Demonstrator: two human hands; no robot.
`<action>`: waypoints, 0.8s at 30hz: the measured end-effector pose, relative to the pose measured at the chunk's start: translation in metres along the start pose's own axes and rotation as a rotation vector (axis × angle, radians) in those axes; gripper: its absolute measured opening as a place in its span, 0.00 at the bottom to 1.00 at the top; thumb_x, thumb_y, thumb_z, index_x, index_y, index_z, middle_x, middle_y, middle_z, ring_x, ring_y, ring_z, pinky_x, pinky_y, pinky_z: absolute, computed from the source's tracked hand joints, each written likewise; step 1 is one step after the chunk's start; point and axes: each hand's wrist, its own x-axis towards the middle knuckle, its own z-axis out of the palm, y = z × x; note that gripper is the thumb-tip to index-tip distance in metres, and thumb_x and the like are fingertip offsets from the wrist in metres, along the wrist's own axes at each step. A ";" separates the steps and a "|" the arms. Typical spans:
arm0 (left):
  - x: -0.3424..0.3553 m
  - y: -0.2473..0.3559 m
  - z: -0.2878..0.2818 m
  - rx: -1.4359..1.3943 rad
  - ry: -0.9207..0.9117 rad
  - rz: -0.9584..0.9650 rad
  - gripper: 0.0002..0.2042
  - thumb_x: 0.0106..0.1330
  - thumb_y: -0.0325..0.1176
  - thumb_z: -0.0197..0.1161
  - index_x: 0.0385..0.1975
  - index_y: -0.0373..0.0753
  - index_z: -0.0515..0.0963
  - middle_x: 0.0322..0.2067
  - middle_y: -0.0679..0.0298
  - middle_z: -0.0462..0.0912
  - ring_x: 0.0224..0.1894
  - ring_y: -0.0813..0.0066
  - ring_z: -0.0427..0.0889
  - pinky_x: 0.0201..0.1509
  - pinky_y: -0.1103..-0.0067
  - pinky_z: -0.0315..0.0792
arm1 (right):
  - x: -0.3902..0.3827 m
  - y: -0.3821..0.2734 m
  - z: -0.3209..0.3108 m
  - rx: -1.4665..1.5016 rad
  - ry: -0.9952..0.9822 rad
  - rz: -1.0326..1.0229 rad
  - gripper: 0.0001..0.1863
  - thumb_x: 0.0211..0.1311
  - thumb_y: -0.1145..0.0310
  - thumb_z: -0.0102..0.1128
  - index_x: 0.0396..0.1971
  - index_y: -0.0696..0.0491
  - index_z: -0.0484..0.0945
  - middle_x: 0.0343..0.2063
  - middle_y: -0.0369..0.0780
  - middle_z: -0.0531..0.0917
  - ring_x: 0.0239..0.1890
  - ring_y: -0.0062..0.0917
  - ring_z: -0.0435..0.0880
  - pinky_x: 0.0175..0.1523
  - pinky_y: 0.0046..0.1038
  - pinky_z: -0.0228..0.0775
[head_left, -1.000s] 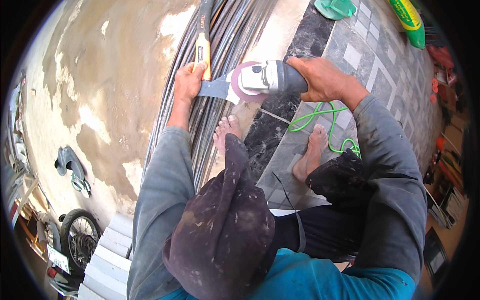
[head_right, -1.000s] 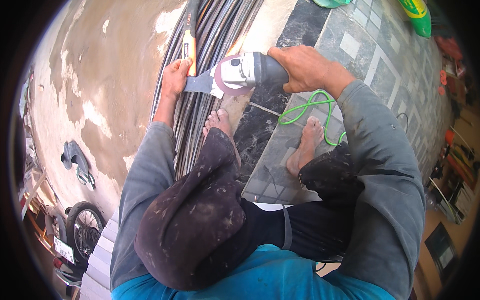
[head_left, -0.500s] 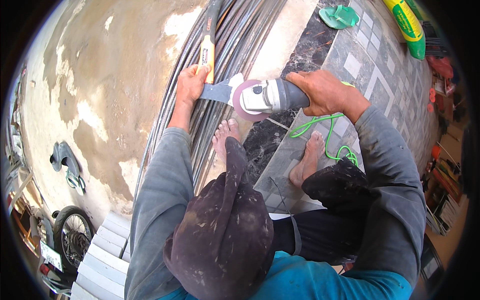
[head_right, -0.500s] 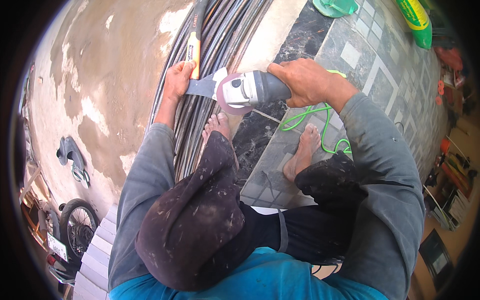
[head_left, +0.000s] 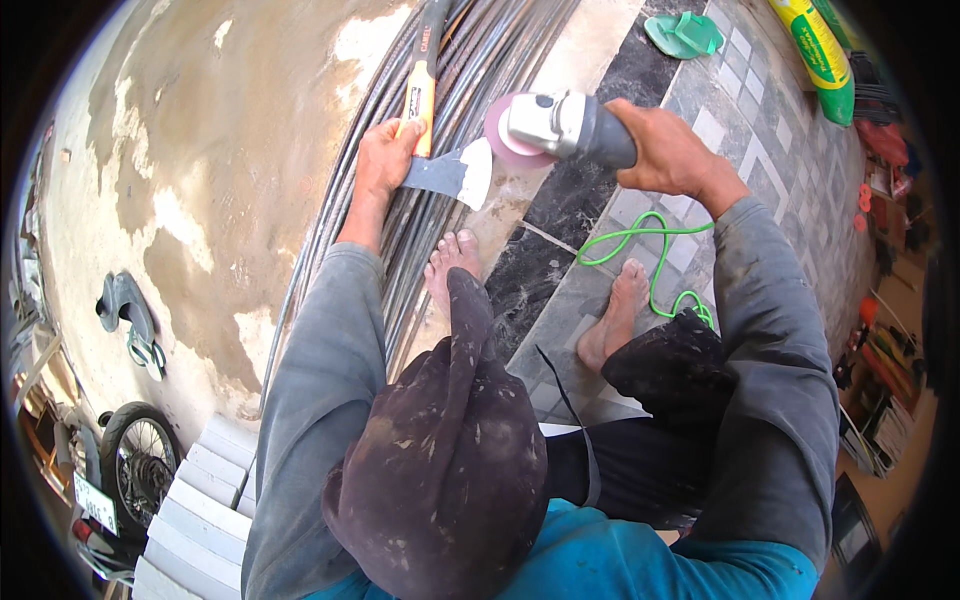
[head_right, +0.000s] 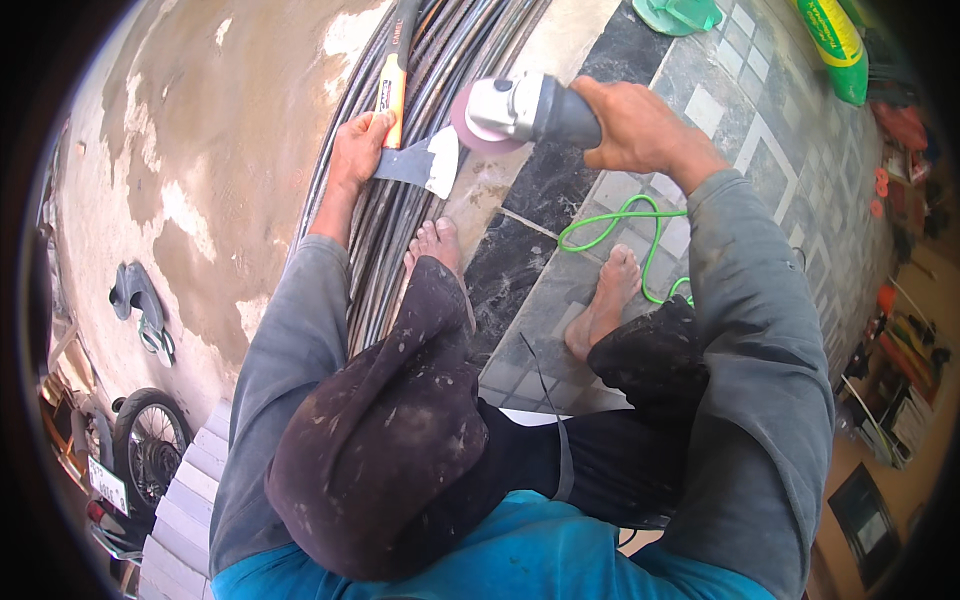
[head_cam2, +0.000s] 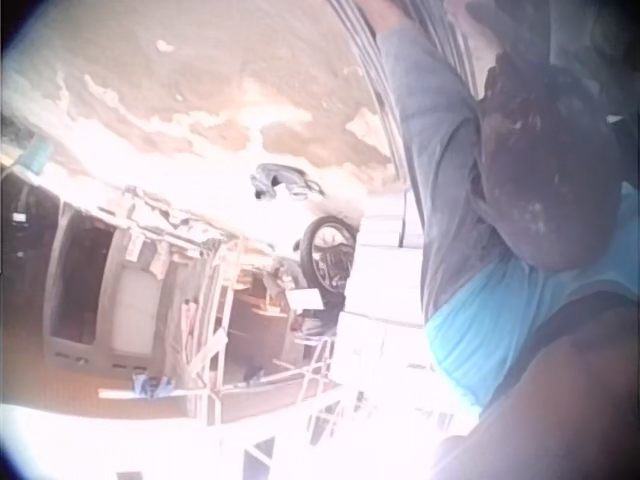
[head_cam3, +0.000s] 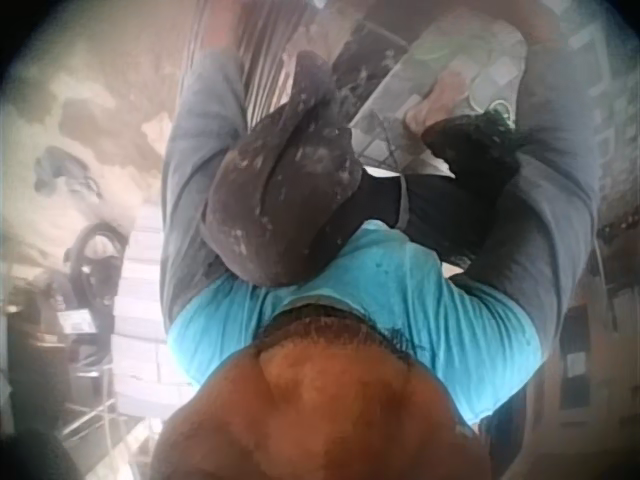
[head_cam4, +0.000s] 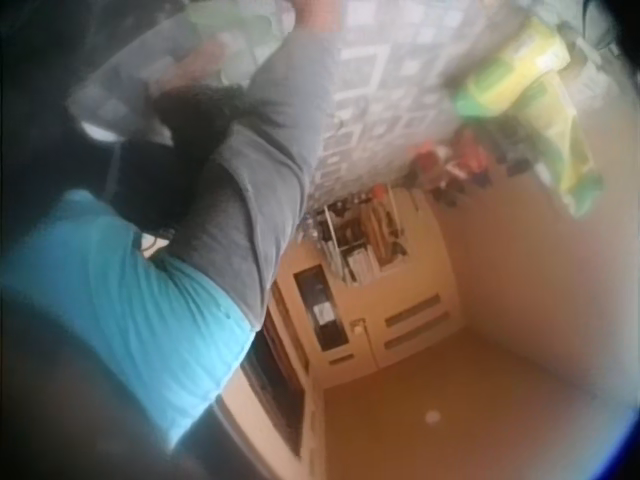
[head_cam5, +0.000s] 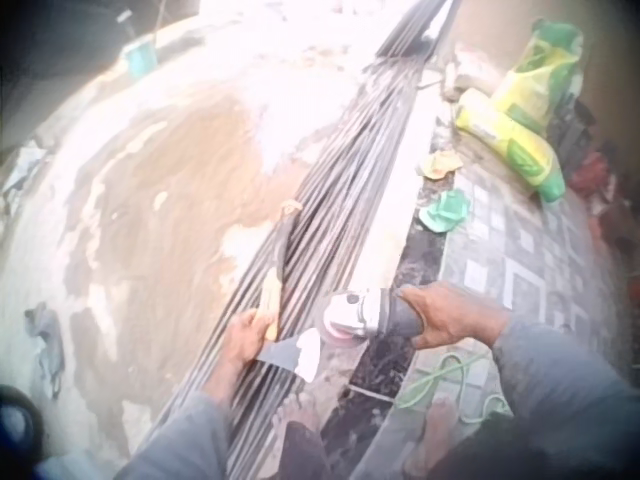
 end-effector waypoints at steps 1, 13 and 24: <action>0.000 -0.001 -0.001 -0.024 0.000 -0.008 0.21 0.71 0.48 0.65 0.37 0.31 0.86 0.25 0.65 0.85 0.27 0.80 0.78 0.34 0.76 0.73 | -0.002 0.004 -0.007 0.025 0.033 0.067 0.32 0.42 0.68 0.74 0.52 0.55 0.73 0.37 0.52 0.86 0.43 0.53 0.85 0.49 0.49 0.78; 0.006 -0.012 -0.005 -0.147 -0.020 -0.042 0.20 0.74 0.48 0.64 0.30 0.35 0.85 0.23 0.70 0.83 0.25 0.85 0.76 0.32 0.79 0.71 | -0.061 -0.014 0.006 -0.011 0.058 -0.114 0.38 0.43 0.68 0.75 0.59 0.55 0.72 0.41 0.51 0.85 0.44 0.50 0.86 0.50 0.44 0.79; 0.004 -0.009 -0.005 -0.083 -0.018 -0.009 0.21 0.73 0.48 0.64 0.33 0.33 0.86 0.24 0.69 0.83 0.25 0.83 0.76 0.32 0.78 0.71 | -0.026 -0.022 0.016 -0.051 -0.050 -0.195 0.36 0.43 0.69 0.78 0.55 0.53 0.70 0.39 0.47 0.84 0.43 0.48 0.87 0.46 0.46 0.79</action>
